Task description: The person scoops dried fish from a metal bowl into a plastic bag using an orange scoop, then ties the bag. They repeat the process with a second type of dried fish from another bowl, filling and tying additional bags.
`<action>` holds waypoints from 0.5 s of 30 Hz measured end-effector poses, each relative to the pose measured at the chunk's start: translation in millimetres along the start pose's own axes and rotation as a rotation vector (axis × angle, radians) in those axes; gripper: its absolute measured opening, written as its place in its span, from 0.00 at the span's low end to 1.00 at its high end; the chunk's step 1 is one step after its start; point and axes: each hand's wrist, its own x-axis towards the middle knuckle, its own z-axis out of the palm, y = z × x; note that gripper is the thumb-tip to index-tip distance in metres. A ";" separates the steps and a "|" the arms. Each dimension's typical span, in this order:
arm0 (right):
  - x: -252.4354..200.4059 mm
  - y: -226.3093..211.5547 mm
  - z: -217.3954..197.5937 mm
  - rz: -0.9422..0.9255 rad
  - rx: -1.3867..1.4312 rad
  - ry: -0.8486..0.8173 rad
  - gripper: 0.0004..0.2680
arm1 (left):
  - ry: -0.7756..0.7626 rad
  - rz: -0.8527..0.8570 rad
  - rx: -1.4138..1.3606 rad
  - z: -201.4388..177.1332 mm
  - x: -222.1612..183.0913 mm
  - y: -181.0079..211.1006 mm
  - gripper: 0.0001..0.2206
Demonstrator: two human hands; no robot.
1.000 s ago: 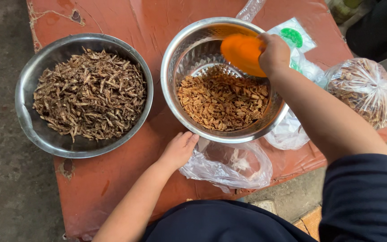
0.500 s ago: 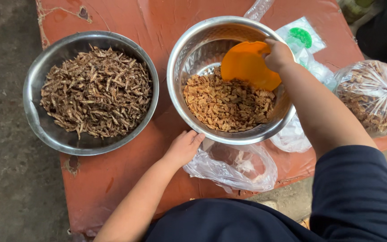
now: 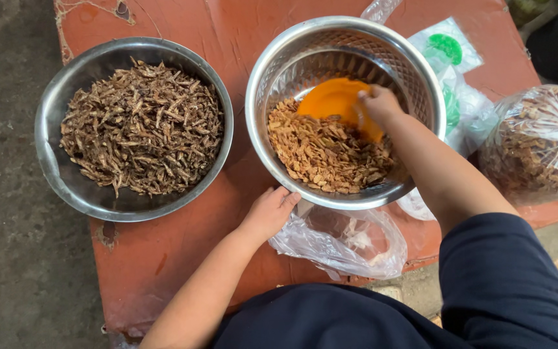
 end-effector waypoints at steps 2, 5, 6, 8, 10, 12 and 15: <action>-4.5 -4.2 11.9 0.024 -0.054 -0.099 0.20 | -0.004 -0.025 0.019 -0.5 0.6 1.2 0.18; -4.8 -4.1 31.6 0.067 -0.012 -0.101 0.20 | -0.004 -0.028 0.039 -2.8 -0.4 2.1 0.18; -1.6 -3.1 35.3 0.080 0.020 -0.077 0.20 | -0.001 -0.023 0.041 -3.3 0.1 2.8 0.18; 5.8 4.4 36.4 0.160 0.092 -0.173 0.19 | -0.002 -0.030 0.014 -3.2 -0.4 4.3 0.18; 12.2 13.4 41.5 0.179 0.187 -0.197 0.18 | -0.004 -0.033 0.011 -4.0 -0.8 5.9 0.18; 16.0 22.4 47.3 0.135 0.299 -0.147 0.18 | -0.002 -0.034 0.029 -4.4 -1.2 7.4 0.19; 20.3 27.0 48.8 0.231 0.287 -0.198 0.17 | -0.002 -0.059 0.028 -5.8 -1.0 8.7 0.19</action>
